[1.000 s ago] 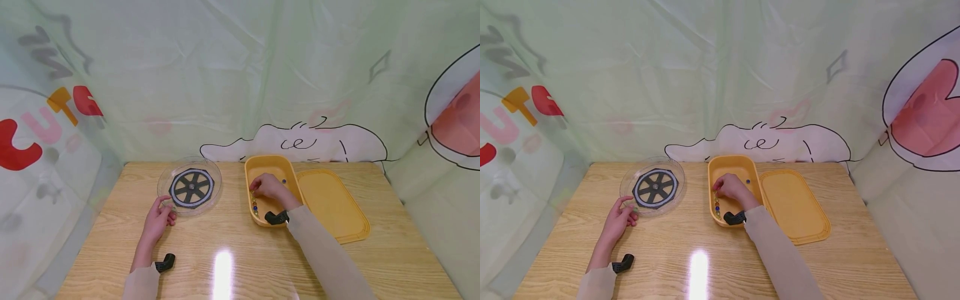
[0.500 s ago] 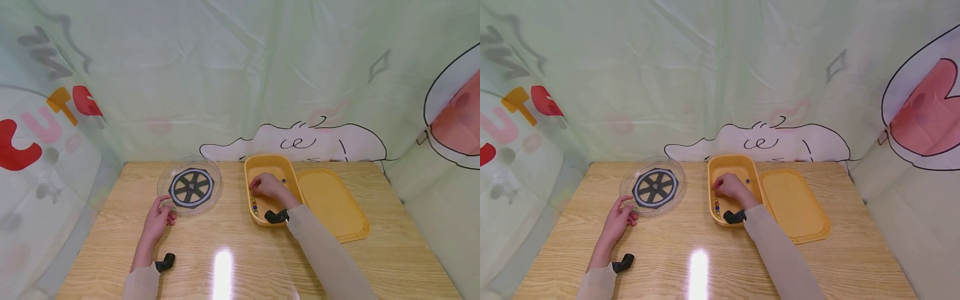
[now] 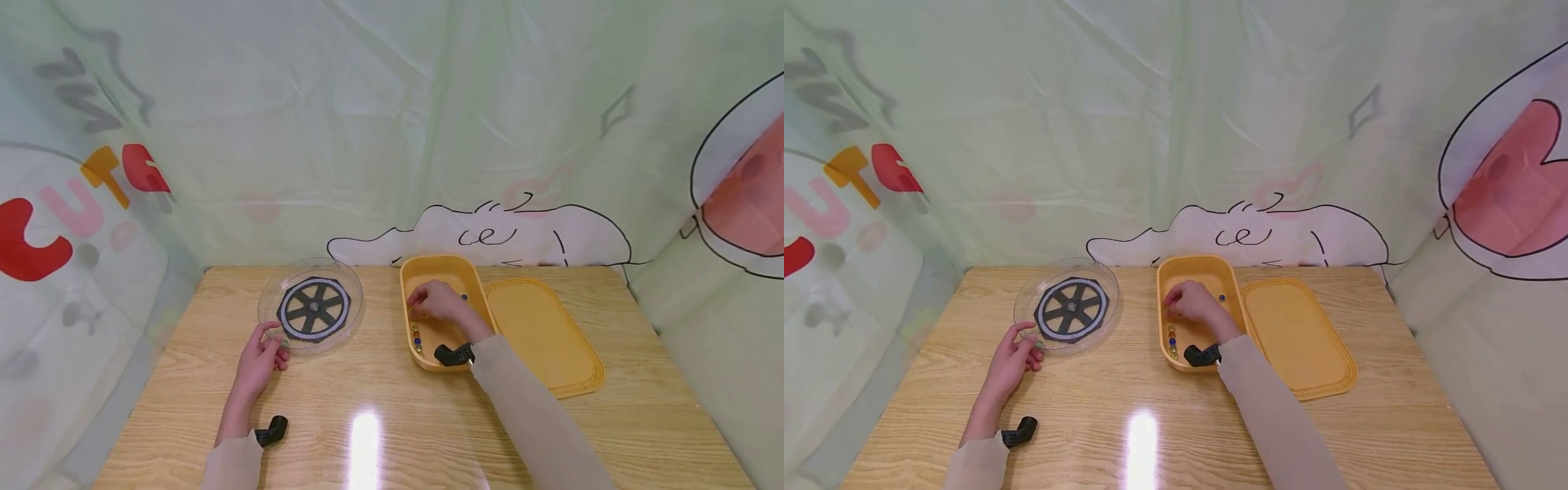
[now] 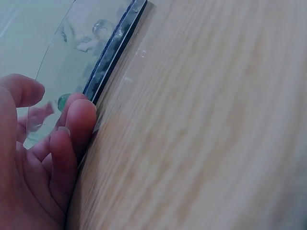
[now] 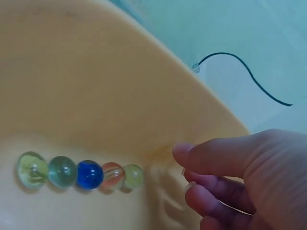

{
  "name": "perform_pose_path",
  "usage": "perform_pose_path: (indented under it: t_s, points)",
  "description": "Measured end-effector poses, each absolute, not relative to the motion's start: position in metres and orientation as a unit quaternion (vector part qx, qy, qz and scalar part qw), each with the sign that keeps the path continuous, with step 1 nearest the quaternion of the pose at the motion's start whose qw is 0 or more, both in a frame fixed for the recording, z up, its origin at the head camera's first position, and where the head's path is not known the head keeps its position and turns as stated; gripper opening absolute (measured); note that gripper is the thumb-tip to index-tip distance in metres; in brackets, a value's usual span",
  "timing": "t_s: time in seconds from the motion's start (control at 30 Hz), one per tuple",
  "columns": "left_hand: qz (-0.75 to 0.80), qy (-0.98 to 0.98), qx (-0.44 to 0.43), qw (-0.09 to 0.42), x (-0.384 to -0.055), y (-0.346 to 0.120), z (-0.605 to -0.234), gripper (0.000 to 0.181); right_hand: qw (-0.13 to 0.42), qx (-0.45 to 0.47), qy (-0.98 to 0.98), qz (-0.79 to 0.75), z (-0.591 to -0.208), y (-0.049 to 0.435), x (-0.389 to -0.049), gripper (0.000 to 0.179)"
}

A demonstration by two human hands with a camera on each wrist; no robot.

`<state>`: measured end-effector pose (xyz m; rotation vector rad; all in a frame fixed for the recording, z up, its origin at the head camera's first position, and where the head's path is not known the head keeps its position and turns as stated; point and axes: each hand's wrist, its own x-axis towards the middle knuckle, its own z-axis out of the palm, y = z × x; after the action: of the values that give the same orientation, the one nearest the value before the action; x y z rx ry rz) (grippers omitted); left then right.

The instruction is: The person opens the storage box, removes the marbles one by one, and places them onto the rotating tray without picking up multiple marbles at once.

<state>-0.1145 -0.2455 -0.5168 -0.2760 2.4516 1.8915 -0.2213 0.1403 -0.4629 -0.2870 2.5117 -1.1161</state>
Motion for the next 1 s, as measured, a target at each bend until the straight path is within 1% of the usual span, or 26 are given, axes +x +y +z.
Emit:
perform_pose_path:
  t_s: [0.23, 0.6, 1.0]
  points:
    - [0.605, 0.791, -0.087, 0.016, -0.115, -0.246, -0.516, 0.031, 0.177, -0.112, 0.890, -0.404, -0.450, 0.141, -0.219, 0.008]
    - [0.606, 0.790, -0.091, 0.020, -0.116, -0.246, -0.519, 0.031, 0.123, -0.143, 0.902, -0.388, -0.435, 0.143, -0.217, 0.009]
    - [0.609, 0.788, -0.091, 0.018, -0.114, -0.245, -0.518, 0.031, 0.107, -0.160, 0.898, -0.396, -0.411, 0.136, -0.204, 0.014]
